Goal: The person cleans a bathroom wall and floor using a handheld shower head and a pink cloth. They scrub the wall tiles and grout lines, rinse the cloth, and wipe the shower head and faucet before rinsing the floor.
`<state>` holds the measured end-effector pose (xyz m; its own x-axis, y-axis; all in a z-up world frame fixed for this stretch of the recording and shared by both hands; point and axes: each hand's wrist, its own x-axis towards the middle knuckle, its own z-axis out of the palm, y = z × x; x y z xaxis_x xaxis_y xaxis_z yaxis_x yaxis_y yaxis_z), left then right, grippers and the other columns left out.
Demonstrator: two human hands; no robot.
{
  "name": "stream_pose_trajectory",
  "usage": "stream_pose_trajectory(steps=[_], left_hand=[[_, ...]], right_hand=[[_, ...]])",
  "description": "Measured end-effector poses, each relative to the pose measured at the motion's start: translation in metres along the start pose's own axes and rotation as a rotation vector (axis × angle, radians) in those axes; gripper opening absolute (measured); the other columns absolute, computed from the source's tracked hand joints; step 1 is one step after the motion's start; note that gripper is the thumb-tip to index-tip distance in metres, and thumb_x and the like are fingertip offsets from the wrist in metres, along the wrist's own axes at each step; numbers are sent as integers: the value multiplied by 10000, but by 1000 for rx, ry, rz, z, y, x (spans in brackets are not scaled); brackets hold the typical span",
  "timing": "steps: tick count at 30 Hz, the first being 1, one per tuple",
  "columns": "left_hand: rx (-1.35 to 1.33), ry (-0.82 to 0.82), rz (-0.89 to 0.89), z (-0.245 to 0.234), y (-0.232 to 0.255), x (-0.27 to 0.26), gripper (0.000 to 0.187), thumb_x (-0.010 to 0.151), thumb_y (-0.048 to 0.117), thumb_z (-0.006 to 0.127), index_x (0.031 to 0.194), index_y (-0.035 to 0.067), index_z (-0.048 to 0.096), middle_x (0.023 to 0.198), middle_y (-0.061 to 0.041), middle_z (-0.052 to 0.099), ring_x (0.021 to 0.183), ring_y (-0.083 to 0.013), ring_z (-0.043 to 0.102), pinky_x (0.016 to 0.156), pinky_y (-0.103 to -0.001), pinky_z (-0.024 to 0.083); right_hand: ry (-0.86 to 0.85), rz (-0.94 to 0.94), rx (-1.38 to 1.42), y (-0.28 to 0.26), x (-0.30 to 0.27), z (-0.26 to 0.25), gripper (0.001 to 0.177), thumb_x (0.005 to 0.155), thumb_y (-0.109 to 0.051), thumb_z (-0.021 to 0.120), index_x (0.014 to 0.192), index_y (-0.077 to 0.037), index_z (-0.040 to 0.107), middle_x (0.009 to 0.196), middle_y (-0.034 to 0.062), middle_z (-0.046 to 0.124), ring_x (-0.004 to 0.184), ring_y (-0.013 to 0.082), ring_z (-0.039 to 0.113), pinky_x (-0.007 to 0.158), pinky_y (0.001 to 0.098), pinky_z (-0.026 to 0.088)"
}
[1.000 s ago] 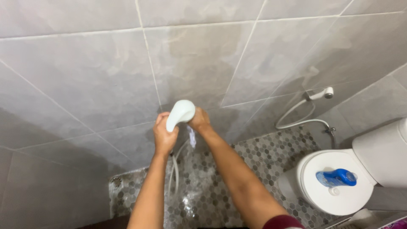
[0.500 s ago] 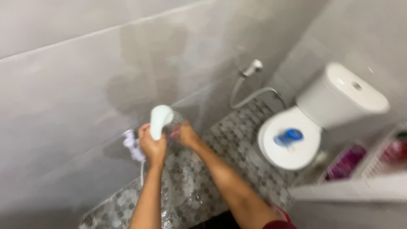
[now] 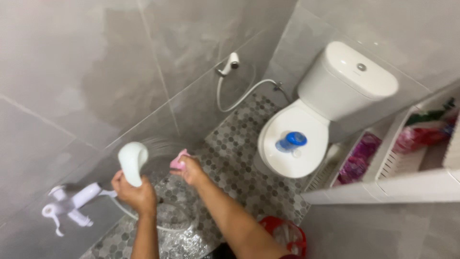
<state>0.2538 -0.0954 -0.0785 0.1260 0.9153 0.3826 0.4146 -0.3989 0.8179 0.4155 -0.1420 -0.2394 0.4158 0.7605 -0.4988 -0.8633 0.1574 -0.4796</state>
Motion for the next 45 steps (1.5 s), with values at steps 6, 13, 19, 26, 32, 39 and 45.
stream_pose_trajectory(steps=[6,13,19,26,32,39,45], left_hand=[[51,30,-44,2,-2,-12,327,778,-49,714,1103,-30,688,1201,-148,570,1099,-301,606,974,-433,482],[-86,27,-155,-24,-7,-22,341,736,-68,666,1074,-23,670,1194,-128,560,1092,-286,621,966,-389,502],[-129,43,-160,-44,-12,-24,342,724,-62,666,1062,-16,679,1195,-117,585,1063,-272,640,942,-365,505],[-121,31,-94,-46,-15,-21,300,727,-60,676,1025,-23,669,1183,-120,592,1056,-283,641,937,-375,506],[-112,20,-97,-36,-16,-13,326,711,-55,670,1035,-21,663,1176,-125,584,1054,-299,639,928,-386,506],[-106,-141,-128,33,-26,-14,346,754,59,755,1057,-45,625,1222,-179,514,1093,-334,585,967,-435,468],[-68,-359,-107,109,-31,-29,315,905,169,759,1111,-27,622,1133,-186,612,1066,-328,598,975,-459,455]], right_hand=[[19,-19,-273,-5,17,34,424,886,-104,575,1308,-121,603,1069,136,696,835,290,686,740,447,583],[371,-134,-704,8,8,104,489,987,-471,676,859,0,692,668,52,584,519,181,495,455,367,416],[345,-337,-759,35,42,109,402,965,-277,682,673,-10,616,593,20,522,526,137,453,484,372,380],[-41,-417,-382,76,86,69,159,836,-90,596,750,-23,711,715,22,685,641,150,622,585,337,482],[2,-780,-1438,69,81,43,129,728,-92,744,809,8,740,812,234,740,707,273,727,641,377,551],[269,-245,-1102,21,59,-12,323,873,-106,691,1113,-144,478,958,127,639,742,276,662,627,476,553],[115,23,-48,-44,6,-131,203,895,-109,666,986,-183,500,824,15,546,691,174,577,607,352,497]])
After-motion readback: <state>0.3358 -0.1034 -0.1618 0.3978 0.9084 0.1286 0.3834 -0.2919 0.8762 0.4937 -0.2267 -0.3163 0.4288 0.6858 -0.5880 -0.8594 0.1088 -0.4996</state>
